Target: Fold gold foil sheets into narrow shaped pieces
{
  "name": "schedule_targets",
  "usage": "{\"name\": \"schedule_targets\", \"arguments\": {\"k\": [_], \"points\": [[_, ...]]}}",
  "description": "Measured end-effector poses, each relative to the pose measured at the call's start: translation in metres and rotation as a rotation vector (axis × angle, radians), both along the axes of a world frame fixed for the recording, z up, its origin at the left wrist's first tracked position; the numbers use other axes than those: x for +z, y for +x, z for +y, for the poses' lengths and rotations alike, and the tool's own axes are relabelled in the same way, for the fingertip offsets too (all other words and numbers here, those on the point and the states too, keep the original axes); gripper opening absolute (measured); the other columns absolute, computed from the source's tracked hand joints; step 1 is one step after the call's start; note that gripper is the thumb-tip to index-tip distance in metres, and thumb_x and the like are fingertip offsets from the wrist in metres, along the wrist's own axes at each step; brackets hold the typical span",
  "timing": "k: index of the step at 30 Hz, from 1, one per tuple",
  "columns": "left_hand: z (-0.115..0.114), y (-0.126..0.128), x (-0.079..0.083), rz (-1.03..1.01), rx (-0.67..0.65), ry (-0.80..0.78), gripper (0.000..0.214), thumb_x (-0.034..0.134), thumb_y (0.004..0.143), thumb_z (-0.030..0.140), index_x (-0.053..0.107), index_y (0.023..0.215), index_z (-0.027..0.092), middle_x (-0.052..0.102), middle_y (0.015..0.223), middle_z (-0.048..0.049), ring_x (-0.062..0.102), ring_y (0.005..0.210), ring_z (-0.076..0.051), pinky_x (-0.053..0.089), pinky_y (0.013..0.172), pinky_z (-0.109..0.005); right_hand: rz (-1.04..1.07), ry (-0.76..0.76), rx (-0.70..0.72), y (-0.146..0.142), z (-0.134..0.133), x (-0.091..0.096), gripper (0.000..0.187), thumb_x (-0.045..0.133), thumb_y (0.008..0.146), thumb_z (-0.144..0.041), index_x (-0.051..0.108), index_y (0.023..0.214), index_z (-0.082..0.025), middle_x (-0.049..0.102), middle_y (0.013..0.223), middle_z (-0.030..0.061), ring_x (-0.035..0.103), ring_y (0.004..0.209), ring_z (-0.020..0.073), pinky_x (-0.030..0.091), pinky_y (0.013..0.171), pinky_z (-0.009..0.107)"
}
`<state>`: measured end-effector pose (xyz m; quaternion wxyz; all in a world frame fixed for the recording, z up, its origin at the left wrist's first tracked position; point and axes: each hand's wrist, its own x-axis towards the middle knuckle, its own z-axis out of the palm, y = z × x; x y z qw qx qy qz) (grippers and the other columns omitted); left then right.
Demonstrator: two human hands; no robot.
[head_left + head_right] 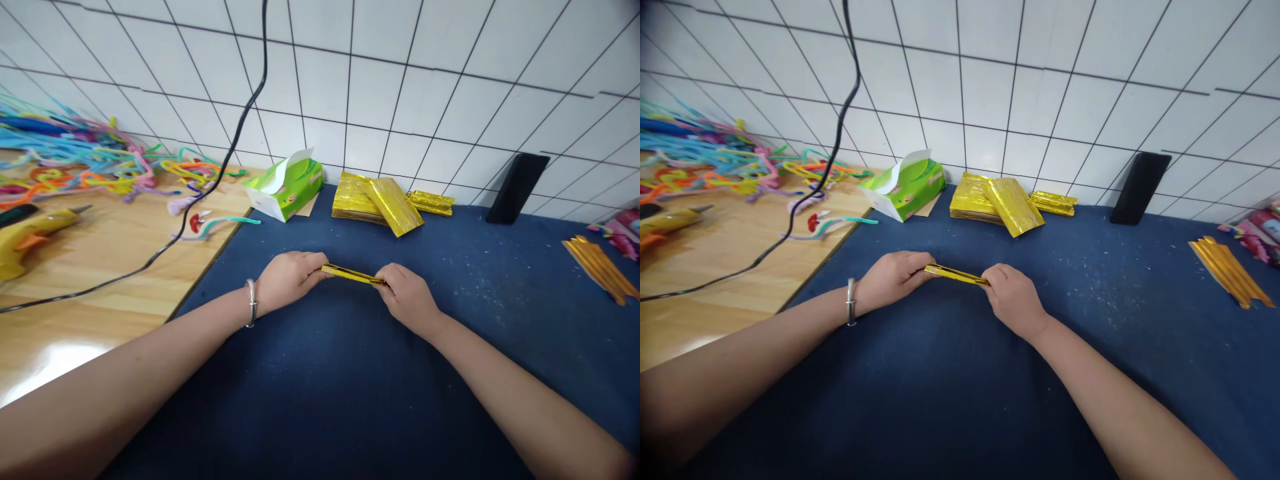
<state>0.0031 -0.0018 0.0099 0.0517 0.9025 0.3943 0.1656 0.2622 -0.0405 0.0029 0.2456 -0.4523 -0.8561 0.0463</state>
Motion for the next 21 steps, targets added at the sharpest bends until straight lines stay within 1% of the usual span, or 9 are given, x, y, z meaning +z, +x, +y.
{"name": "schedule_targets", "arguments": {"k": [3,6,8,10,12,14,18,21], "points": [[-0.002,0.002,0.003,-0.052,-0.036,0.089,0.020,0.047,0.088,0.034,0.053,0.097,0.018,0.061,0.089,-0.0036,0.057,0.082,-0.015,0.044,0.070,-0.025,-0.021,0.034,0.002,0.001,0.001,-0.001,0.007,0.046,0.086,-0.016,0.053,0.086,-0.019,0.059,0.085,0.0055,0.054,0.083,0.0177,0.044,0.077,0.031],[-0.008,0.006,0.007,-0.079,-0.094,0.272,0.029,0.054,0.085,0.035,0.052,0.106,0.016,0.059,0.103,-0.0089,0.054,0.095,-0.020,0.043,0.081,-0.032,-0.040,0.042,0.019,0.001,0.001,0.000,0.008,0.046,0.086,-0.016,0.053,0.087,-0.018,0.060,0.086,0.0052,0.054,0.085,0.0178,0.043,0.079,0.031],[-0.010,0.007,0.009,-0.044,-0.163,0.359,0.023,0.053,0.085,0.030,0.053,0.105,0.017,0.059,0.102,-0.0079,0.053,0.095,-0.019,0.042,0.082,-0.033,-0.047,0.044,0.027,0.000,0.001,0.001,0.009,0.045,0.086,-0.016,0.053,0.087,-0.018,0.060,0.085,0.0050,0.053,0.084,0.0177,0.043,0.079,0.032],[-0.011,0.006,0.009,0.011,-0.220,0.405,0.017,0.050,0.087,0.024,0.056,0.102,0.019,0.060,0.099,-0.0054,0.053,0.092,-0.018,0.041,0.079,-0.032,-0.046,0.040,0.028,0.000,0.001,0.001,0.010,0.044,0.087,-0.016,0.054,0.086,-0.018,0.060,0.085,0.0047,0.053,0.084,0.0175,0.043,0.078,0.032],[-0.011,0.004,0.009,0.055,-0.256,0.435,0.017,0.048,0.087,0.020,0.057,0.101,0.021,0.061,0.097,-0.0038,0.053,0.090,-0.017,0.039,0.077,-0.031,-0.041,0.038,0.029,-0.001,0.001,0.002,0.010,0.044,0.087,-0.016,0.054,0.087,-0.018,0.060,0.085,0.0047,0.053,0.084,0.0174,0.043,0.078,0.031],[-0.011,0.001,0.009,0.073,-0.272,0.449,0.020,0.046,0.088,0.018,0.057,0.104,0.022,0.062,0.097,-0.0030,0.053,0.092,-0.017,0.038,0.079,-0.032,-0.036,0.036,0.033,-0.001,0.000,0.002,0.010,0.044,0.087,-0.018,0.054,0.086,-0.018,0.060,0.085,0.0048,0.053,0.084,0.0174,0.043,0.078,0.032],[-0.010,0.000,0.011,0.101,-0.265,0.412,0.024,0.043,0.089,0.018,0.057,0.108,0.025,0.063,0.097,-0.0029,0.053,0.094,-0.017,0.036,0.082,-0.033,-0.026,0.041,0.044,0.000,0.000,0.002,0.012,0.044,0.087,-0.017,0.055,0.087,-0.019,0.061,0.085,0.0053,0.054,0.085,0.0180,0.043,0.079,0.033],[-0.010,0.001,0.011,0.146,-0.285,0.379,0.024,0.041,0.090,0.019,0.058,0.107,0.022,0.064,0.094,-0.0038,0.053,0.092,-0.017,0.038,0.079,-0.032,-0.024,0.039,0.048,0.000,0.000,0.003,0.013,0.043,0.087,-0.016,0.056,0.089,-0.019,0.061,0.087,0.0055,0.054,0.086,0.0183,0.043,0.080,0.034]]}}
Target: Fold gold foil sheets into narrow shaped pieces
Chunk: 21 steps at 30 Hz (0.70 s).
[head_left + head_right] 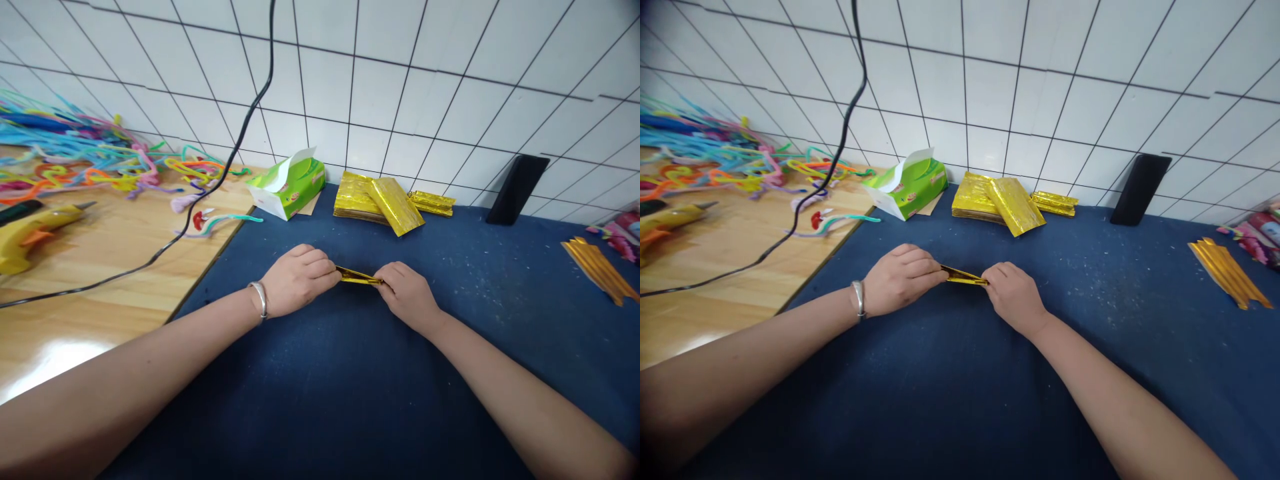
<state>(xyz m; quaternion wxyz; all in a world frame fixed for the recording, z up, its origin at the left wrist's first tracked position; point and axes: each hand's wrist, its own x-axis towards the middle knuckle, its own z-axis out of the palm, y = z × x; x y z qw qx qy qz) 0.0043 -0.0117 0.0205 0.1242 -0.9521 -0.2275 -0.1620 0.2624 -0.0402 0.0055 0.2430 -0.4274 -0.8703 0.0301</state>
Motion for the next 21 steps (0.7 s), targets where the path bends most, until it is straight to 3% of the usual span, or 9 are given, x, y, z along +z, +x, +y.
{"name": "schedule_targets", "arguments": {"k": [4,9,15,21], "points": [[0.0002,0.0029,-0.0035,0.063,-0.003,-0.073,0.024,0.040,0.091,0.021,0.060,0.103,0.019,0.063,0.087,-0.0049,0.053,0.085,-0.017,0.040,0.074,-0.030,0.018,-0.004,0.001,-0.0010,-0.0012,0.0028,0.015,0.044,0.087,-0.017,0.056,0.096,-0.019,0.061,0.091,0.0060,0.053,0.090,0.0190,0.043,0.084,0.035],[0.0024,0.0037,-0.0080,-0.023,0.008,-0.198,0.025,0.039,0.092,0.026,0.062,0.100,0.019,0.062,0.086,-0.0051,0.054,0.083,-0.015,0.043,0.078,-0.028,0.048,0.048,-0.008,-0.0035,-0.0042,0.0084,0.019,0.050,0.085,-0.018,0.054,0.103,-0.018,0.057,0.102,0.0089,0.050,0.096,0.0204,0.042,0.088,0.036],[0.0047,0.0036,-0.0077,-0.061,-0.002,-0.263,0.027,0.038,0.092,0.027,0.063,0.100,0.019,0.062,0.087,-0.0053,0.055,0.084,-0.015,0.045,0.079,-0.027,-0.068,0.128,0.089,-0.0045,-0.0062,0.0098,0.016,0.046,0.087,-0.019,0.059,0.096,-0.020,0.058,0.093,0.0072,0.048,0.088,0.0198,0.041,0.080,0.037],[0.0056,0.0027,-0.0082,-0.047,-0.024,-0.269,0.026,0.039,0.091,0.025,0.062,0.102,0.019,0.063,0.089,-0.0061,0.054,0.085,-0.015,0.046,0.081,-0.029,-0.138,0.131,0.080,-0.0036,-0.0072,0.0078,0.020,0.043,0.089,-0.020,0.061,0.097,-0.020,0.060,0.089,0.0071,0.047,0.084,0.0195,0.040,0.076,0.036]]}}
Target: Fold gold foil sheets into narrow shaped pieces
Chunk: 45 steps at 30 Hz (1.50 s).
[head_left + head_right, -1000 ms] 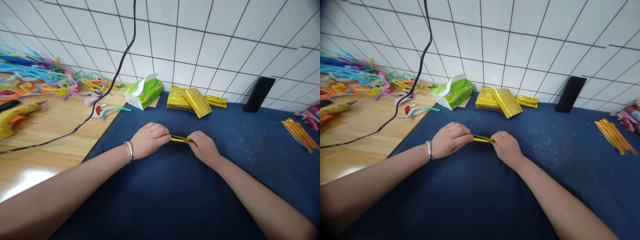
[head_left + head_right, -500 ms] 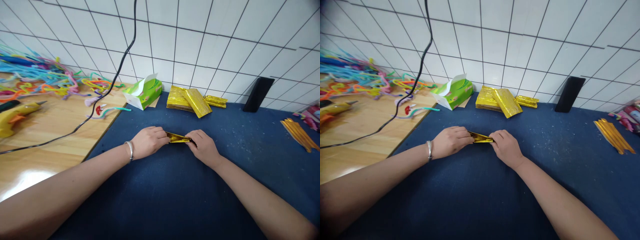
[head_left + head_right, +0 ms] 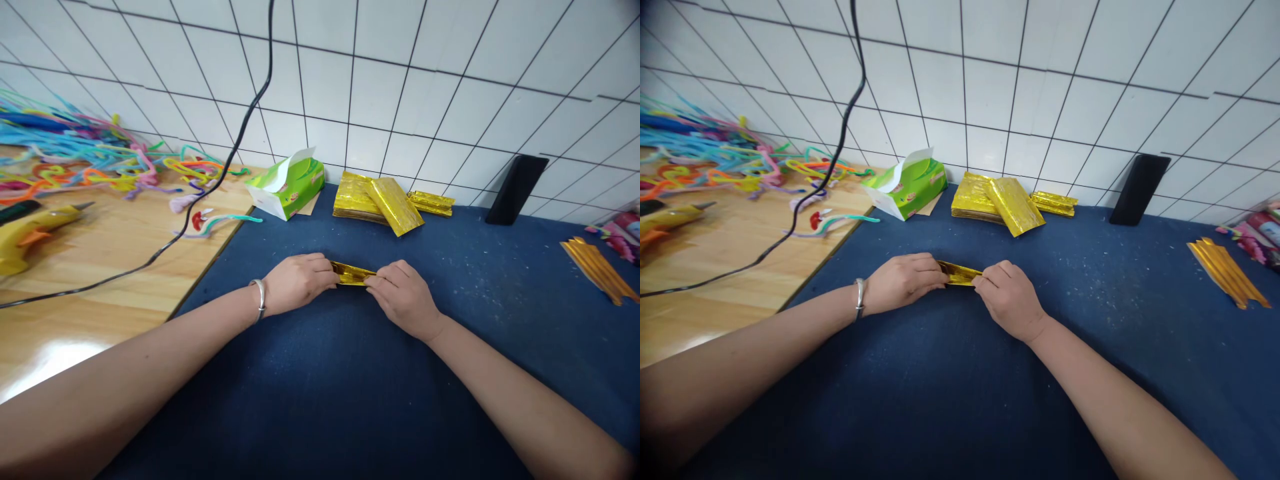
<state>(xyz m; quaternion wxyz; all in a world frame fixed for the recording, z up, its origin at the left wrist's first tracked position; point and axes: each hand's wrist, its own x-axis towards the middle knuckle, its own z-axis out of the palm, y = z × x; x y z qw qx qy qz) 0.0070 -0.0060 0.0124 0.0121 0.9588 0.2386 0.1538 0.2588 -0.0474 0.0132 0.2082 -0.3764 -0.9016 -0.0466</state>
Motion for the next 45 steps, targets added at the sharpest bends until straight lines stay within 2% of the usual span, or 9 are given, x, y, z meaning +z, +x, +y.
{"name": "schedule_targets", "arguments": {"k": [8,13,19,23,29,37,45], "points": [[0.003,-0.006,0.013,-0.008,-0.015,-0.161,0.024,0.043,0.088,0.017,0.061,0.104,0.019,0.061,0.097,-0.0058,0.054,0.094,-0.016,0.044,0.087,-0.029,-0.042,-0.041,0.008,0.000,-0.003,-0.001,0.020,0.043,0.089,-0.022,0.062,0.091,-0.018,0.061,0.086,0.0077,0.048,0.081,0.0194,0.039,0.073,0.036],[0.007,-0.006,0.009,-0.114,0.038,-0.251,0.020,0.046,0.087,0.020,0.063,0.098,0.019,0.062,0.094,-0.0054,0.056,0.089,-0.015,0.045,0.084,-0.028,0.052,-0.121,-0.041,-0.002,0.001,-0.007,0.017,0.045,0.089,-0.023,0.061,0.089,-0.017,0.062,0.087,0.0068,0.050,0.081,0.0184,0.040,0.076,0.036],[0.011,-0.008,0.003,-0.157,0.023,-0.264,0.021,0.047,0.087,0.022,0.062,0.102,0.019,0.060,0.101,-0.0065,0.055,0.096,-0.015,0.045,0.088,-0.030,0.181,-0.231,-0.044,-0.002,0.005,-0.006,0.013,0.047,0.089,-0.021,0.058,0.083,-0.019,0.062,0.083,0.0042,0.051,0.080,0.0165,0.041,0.077,0.033],[0.013,-0.010,0.005,-0.177,0.029,-0.311,0.020,0.048,0.087,0.024,0.063,0.098,0.019,0.063,0.093,-0.0048,0.057,0.089,-0.014,0.045,0.084,-0.028,0.210,-0.289,-0.050,-0.001,0.006,-0.003,0.012,0.048,0.088,-0.021,0.058,0.081,-0.020,0.061,0.081,0.0025,0.051,0.079,0.0155,0.040,0.075,0.031],[0.010,-0.008,0.009,-0.180,0.114,-0.429,0.018,0.048,0.087,0.028,0.064,0.094,0.021,0.065,0.091,-0.0004,0.059,0.084,-0.012,0.044,0.080,-0.023,0.215,-0.340,-0.143,-0.003,0.006,-0.001,0.016,0.049,0.087,-0.023,0.058,0.074,-0.020,0.058,0.074,0.0007,0.050,0.075,0.0146,0.037,0.073,0.030],[-0.001,0.005,0.006,-0.195,0.242,-0.370,0.017,0.044,0.086,0.021,0.060,0.084,0.017,0.061,0.082,-0.0014,0.055,0.075,-0.012,0.042,0.071,-0.023,0.222,-0.348,-0.224,-0.005,0.010,-0.003,0.018,0.051,0.084,-0.026,0.054,0.067,-0.020,0.055,0.067,-0.0006,0.049,0.068,0.0141,0.036,0.066,0.028],[-0.004,0.010,0.003,-0.169,0.342,-0.346,0.010,0.048,0.082,0.021,0.057,0.079,0.017,0.055,0.069,0.0013,0.048,0.062,-0.010,0.036,0.059,-0.021,0.219,-0.367,-0.296,-0.008,0.011,-0.003,0.016,0.053,0.079,-0.023,0.051,0.063,-0.020,0.054,0.064,-0.0020,0.046,0.064,0.0125,0.032,0.060,0.025]]}}
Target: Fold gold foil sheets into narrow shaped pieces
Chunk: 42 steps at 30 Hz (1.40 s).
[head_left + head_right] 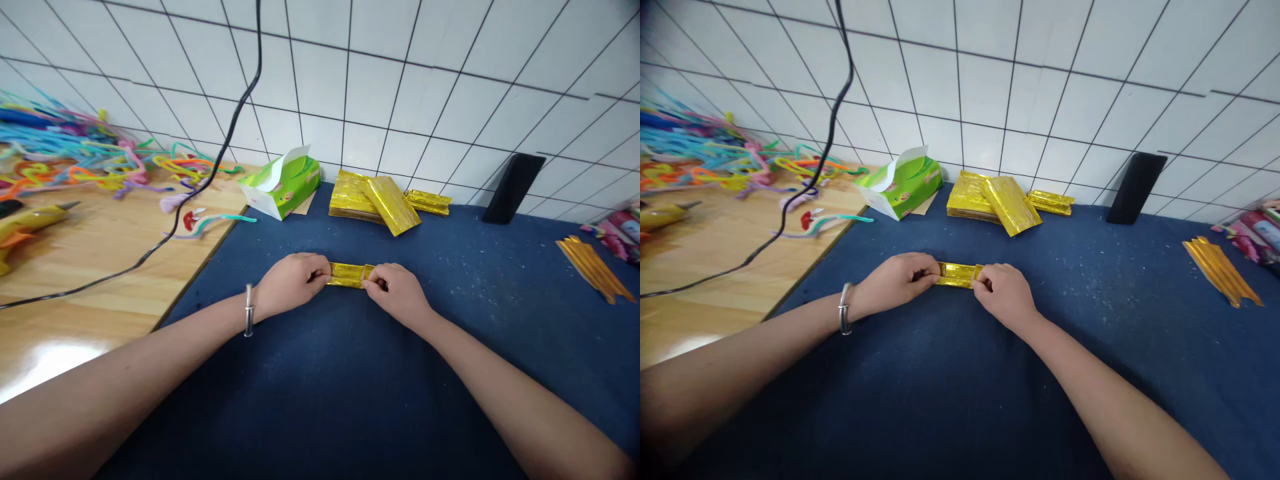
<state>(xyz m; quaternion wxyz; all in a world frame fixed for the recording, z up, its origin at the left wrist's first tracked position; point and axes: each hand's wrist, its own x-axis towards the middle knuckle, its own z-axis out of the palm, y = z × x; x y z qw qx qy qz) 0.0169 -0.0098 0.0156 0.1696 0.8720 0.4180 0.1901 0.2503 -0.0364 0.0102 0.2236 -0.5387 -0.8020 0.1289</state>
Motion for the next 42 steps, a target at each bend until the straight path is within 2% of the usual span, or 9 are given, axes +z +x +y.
{"name": "schedule_targets", "arguments": {"k": [13,22,27,35,42], "points": [[-0.002,0.002,0.005,0.049,-0.032,0.012,0.008,0.049,0.078,0.016,0.054,0.073,0.017,0.051,0.066,0.0016,0.045,0.062,-0.011,0.034,0.061,-0.023,-0.015,-0.019,-0.035,-0.001,0.001,0.000,0.018,0.054,0.078,-0.027,0.048,0.063,-0.019,0.053,0.064,-0.0023,0.045,0.063,0.0118,0.029,0.059,0.025],[-0.004,0.002,0.010,0.039,-0.018,-0.059,0.008,0.048,0.079,0.014,0.052,0.073,0.017,0.052,0.068,0.0021,0.045,0.062,-0.010,0.033,0.059,-0.022,-0.020,-0.037,-0.045,-0.001,0.001,-0.001,0.014,0.055,0.077,-0.025,0.049,0.066,-0.020,0.054,0.064,-0.0028,0.045,0.063,0.0116,0.028,0.058,0.025],[-0.003,0.000,0.009,0.062,-0.050,-0.007,0.007,0.046,0.080,0.013,0.053,0.080,0.018,0.053,0.071,0.0016,0.047,0.065,-0.011,0.036,0.063,-0.023,-0.019,-0.043,-0.066,-0.001,0.001,-0.001,0.010,0.055,0.077,-0.025,0.049,0.071,-0.021,0.056,0.067,-0.0029,0.046,0.064,0.0117,0.027,0.057,0.024],[-0.012,0.004,0.012,0.279,-0.099,0.197,0.018,0.039,0.087,0.017,0.057,0.090,0.017,0.056,0.087,-0.0057,0.051,0.085,-0.018,0.040,0.076,-0.031,-0.040,-0.021,-0.015,0.000,0.000,0.001,0.010,0.053,0.079,-0.024,0.049,0.070,-0.020,0.054,0.067,-0.0026,0.045,0.065,0.0122,0.028,0.059,0.025],[-0.015,0.004,0.014,0.317,-0.139,0.214,0.020,0.044,0.088,0.031,0.058,0.092,0.017,0.056,0.087,-0.0055,0.052,0.085,-0.018,0.040,0.077,-0.032,-0.049,-0.006,-0.009,0.000,-0.001,0.001,0.009,0.052,0.080,-0.023,0.050,0.072,-0.020,0.054,0.068,-0.0024,0.045,0.065,0.0122,0.028,0.060,0.025]]}}
